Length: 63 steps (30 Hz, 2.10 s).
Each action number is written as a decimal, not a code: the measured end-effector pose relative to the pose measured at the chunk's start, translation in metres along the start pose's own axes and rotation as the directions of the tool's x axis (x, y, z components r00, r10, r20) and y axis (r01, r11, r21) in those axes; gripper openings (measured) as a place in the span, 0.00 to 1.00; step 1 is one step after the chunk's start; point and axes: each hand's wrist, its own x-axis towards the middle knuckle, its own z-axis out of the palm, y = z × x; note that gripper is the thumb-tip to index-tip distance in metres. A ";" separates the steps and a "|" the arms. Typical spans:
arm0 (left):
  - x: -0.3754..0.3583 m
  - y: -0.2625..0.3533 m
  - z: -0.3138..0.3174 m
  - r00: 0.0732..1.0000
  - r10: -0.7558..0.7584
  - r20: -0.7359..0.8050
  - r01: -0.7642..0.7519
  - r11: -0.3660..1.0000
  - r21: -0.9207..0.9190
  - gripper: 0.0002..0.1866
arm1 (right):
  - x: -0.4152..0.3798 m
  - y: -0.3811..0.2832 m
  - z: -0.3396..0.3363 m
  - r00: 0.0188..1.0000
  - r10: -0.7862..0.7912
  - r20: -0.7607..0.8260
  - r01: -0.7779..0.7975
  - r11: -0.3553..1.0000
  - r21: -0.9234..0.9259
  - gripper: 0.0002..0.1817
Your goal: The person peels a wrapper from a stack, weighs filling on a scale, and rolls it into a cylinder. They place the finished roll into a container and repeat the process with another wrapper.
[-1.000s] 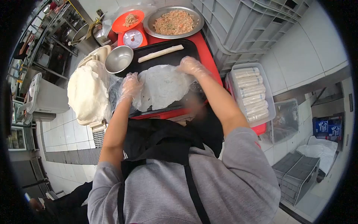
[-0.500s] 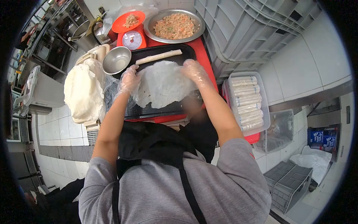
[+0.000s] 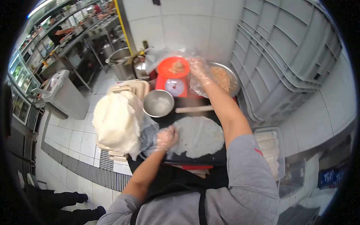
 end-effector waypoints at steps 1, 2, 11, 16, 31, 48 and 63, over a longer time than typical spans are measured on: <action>0.000 0.002 -0.004 1.000 0.018 -0.020 -0.019 0.999 -0.042 0.13 | 0.023 0.003 0.017 0.999 -0.009 0.034 0.016 0.972 -0.232 0.16; 0.000 0.000 0.000 1.000 -0.001 -0.007 0.000 0.999 -0.048 0.13 | 0.044 0.000 0.032 0.998 -0.010 0.059 0.036 0.890 -0.454 0.17; 0.002 0.004 -0.015 0.999 -0.041 0.021 0.044 0.983 -0.177 0.09 | 0.029 -0.041 0.100 0.921 0.336 0.196 -0.031 0.566 -0.824 0.34; 0.002 0.002 -0.007 0.997 -0.034 0.064 0.046 0.981 -0.188 0.11 | 0.028 -0.037 0.092 0.877 0.408 0.253 -0.044 0.594 -0.803 0.28; 0.003 0.002 -0.011 0.982 -0.183 -0.040 0.166 0.948 -0.271 0.10 | -0.069 -0.049 -0.048 0.732 0.402 0.550 -0.574 0.799 0.179 0.19; 0.035 0.013 -0.008 0.980 -0.179 0.082 0.178 0.984 0.021 0.19 | -0.296 0.002 -0.120 0.994 0.111 0.004 -0.105 0.947 -0.304 0.06; 0.021 0.093 -0.045 0.904 0.418 0.084 -0.360 0.855 -0.374 0.15 | -0.319 -0.006 -0.074 0.978 0.167 0.123 -0.129 0.956 -0.265 0.10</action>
